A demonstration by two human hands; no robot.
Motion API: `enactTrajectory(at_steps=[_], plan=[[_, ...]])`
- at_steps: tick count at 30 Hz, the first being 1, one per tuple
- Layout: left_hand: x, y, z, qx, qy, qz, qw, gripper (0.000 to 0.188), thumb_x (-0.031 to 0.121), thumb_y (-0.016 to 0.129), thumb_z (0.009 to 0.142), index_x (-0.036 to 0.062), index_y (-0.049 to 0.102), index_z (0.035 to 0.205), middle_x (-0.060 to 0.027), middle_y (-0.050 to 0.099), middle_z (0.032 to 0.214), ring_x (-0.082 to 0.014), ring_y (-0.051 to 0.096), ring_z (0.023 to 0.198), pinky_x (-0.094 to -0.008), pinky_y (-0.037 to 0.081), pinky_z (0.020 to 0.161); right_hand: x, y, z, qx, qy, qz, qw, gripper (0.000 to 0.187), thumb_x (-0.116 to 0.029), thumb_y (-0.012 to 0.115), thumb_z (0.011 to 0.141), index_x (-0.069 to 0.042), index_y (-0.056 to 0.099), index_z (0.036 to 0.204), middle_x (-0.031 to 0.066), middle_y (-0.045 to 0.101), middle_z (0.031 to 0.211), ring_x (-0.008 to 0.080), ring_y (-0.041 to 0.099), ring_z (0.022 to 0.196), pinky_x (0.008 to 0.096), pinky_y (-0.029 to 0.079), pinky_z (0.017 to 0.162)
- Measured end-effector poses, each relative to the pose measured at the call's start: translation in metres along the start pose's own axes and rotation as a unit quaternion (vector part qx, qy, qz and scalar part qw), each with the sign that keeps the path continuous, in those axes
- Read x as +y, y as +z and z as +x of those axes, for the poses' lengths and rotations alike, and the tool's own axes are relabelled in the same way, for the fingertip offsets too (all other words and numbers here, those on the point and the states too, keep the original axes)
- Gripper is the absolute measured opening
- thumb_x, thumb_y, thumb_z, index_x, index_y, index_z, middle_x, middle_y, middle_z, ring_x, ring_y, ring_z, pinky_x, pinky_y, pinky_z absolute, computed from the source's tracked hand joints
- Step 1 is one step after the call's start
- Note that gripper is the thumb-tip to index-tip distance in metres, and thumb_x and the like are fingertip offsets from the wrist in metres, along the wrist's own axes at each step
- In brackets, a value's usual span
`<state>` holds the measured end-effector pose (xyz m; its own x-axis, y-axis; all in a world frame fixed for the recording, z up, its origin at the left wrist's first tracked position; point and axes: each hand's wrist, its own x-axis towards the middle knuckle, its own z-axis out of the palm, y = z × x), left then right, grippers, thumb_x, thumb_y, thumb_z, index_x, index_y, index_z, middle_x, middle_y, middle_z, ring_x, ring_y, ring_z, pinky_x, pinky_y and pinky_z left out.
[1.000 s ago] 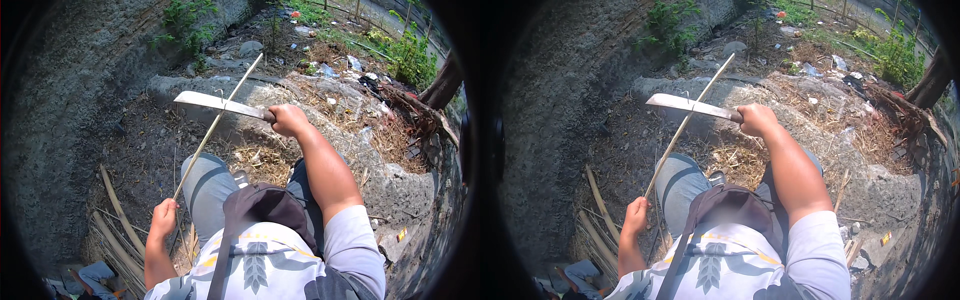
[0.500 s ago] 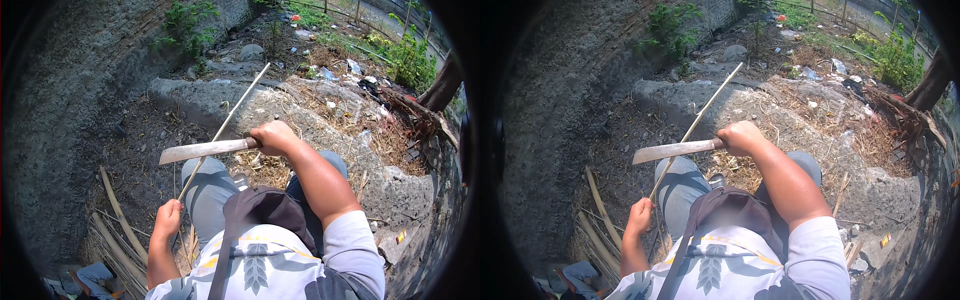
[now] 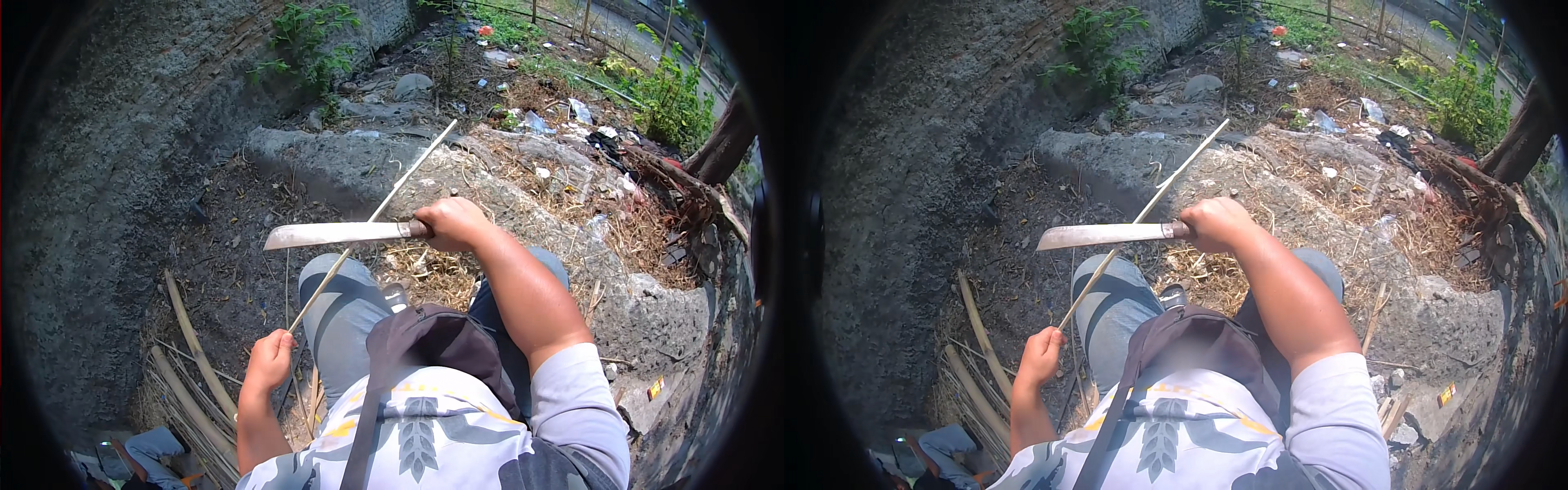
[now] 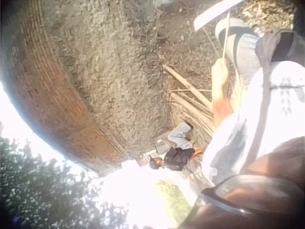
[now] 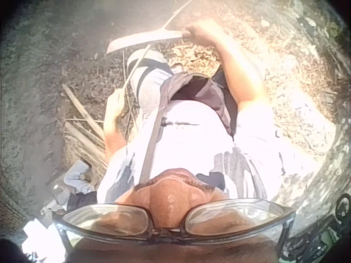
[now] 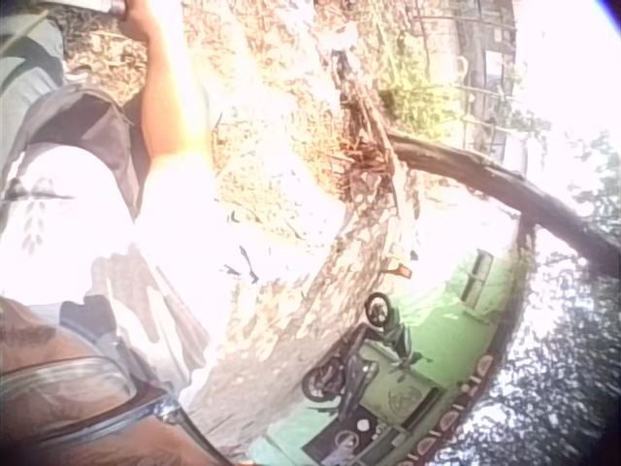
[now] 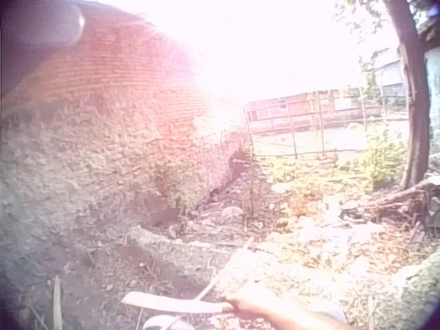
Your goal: The person holds a bamboo strip and repeatedly shaves down its length using a machete.
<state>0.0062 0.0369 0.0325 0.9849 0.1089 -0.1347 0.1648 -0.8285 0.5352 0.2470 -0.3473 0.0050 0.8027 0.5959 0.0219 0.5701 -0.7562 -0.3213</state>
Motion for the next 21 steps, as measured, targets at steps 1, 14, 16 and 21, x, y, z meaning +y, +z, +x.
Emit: enactTrajectory(at_steps=[1, 14, 16, 21], plan=[[0.002, 0.0, 0.002, 0.0, 0.0, 0.0, 1.0, 0.034, 0.027, 0.052, 0.106, -0.0004, 0.067, 0.092, -0.0174, 0.065, 0.075, -0.0262, 0.065, 0.071, -0.0396, 0.051, 0.07, -0.007, -0.001, 0.0, -0.006, -0.02, -0.016, 1.0, 0.017, -0.02, 0.069, 0.078, -0.015, 0.071, 0.093, 0.0134, 0.073, 0.086, 0.036, 0.072, 0.088, 0.0483, 0.057, 0.078], [-0.027, -0.038, -0.023, -0.028, -0.058, -0.02, 0.998, 0.037, 0.028, 0.052, 0.106, -0.0003, 0.068, 0.09, -0.0096, 0.064, 0.072, -0.0167, 0.059, 0.069, -0.0351, 0.049, 0.066, 0.044, -0.003, 0.002, 0.06, 0.224, 0.059, 0.971, 0.023, -0.022, 0.07, 0.08, -0.012, 0.073, 0.101, 0.0181, 0.074, 0.101, 0.0371, 0.071, 0.099, 0.0491, 0.056, 0.087], [-0.035, -0.034, -0.028, -0.031, -0.083, -0.033, 0.996, 0.037, 0.028, 0.052, 0.106, -0.0005, 0.068, 0.091, -0.0101, 0.064, 0.073, -0.017, 0.059, 0.069, -0.0352, 0.049, 0.066, 0.042, 0.0, 0.004, 0.048, 0.202, 0.058, 0.976, 0.025, -0.027, 0.072, 0.081, -0.01, 0.072, 0.098, 0.0188, 0.074, 0.098, 0.0377, 0.07, 0.098, 0.0493, 0.055, 0.086], [-0.015, -0.013, -0.012, -0.027, -0.046, -0.031, 0.998, 0.036, 0.028, 0.051, 0.107, -0.0008, 0.069, 0.093, -0.012, 0.065, 0.074, -0.0187, 0.06, 0.07, -0.0363, 0.049, 0.068, 0.037, 0.006, 0.0, 0.047, 0.133, 0.078, 0.987, 0.022, -0.024, 0.072, 0.079, -0.011, 0.071, 0.097, 0.0164, 0.074, 0.095, 0.039, 0.07, 0.094, 0.049, 0.055, 0.083]])
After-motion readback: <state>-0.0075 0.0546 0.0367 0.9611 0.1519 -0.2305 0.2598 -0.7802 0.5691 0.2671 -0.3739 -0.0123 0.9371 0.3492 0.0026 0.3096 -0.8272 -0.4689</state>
